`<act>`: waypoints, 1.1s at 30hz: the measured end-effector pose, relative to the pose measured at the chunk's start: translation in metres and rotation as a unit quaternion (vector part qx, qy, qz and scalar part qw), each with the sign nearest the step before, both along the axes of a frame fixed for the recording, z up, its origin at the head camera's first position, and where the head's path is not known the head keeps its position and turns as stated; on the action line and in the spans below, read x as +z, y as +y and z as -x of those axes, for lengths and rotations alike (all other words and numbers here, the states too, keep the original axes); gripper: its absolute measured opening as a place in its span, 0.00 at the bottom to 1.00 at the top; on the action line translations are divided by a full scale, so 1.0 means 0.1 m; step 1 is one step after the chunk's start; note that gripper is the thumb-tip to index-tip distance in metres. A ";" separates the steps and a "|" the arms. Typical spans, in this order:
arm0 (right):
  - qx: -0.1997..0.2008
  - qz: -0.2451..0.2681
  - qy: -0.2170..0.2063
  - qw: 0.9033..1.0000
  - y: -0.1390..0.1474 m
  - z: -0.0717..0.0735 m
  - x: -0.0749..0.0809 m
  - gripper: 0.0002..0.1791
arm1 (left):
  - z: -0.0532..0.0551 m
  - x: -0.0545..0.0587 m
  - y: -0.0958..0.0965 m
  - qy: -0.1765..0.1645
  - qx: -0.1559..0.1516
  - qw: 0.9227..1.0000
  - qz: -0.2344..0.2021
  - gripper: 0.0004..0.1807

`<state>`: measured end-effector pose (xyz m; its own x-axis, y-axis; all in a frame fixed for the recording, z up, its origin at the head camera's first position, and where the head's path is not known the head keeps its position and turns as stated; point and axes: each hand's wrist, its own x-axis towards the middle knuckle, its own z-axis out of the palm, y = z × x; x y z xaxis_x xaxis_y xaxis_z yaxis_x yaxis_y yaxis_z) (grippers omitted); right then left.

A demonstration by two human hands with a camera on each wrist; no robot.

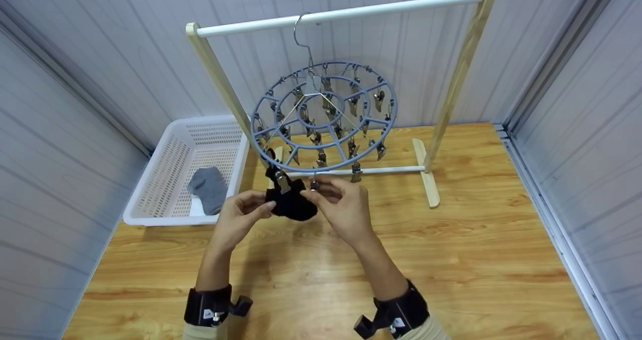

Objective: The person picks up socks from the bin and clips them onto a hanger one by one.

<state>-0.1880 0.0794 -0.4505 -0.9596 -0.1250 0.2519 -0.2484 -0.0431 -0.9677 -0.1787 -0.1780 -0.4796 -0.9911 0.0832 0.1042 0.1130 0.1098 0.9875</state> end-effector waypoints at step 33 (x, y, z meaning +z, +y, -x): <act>0.012 0.016 -0.021 1.000 -0.01 -0.01 0.01 0.15 | -0.10 0.16 -0.19 0.018 0.018 0.999 0.047 0.11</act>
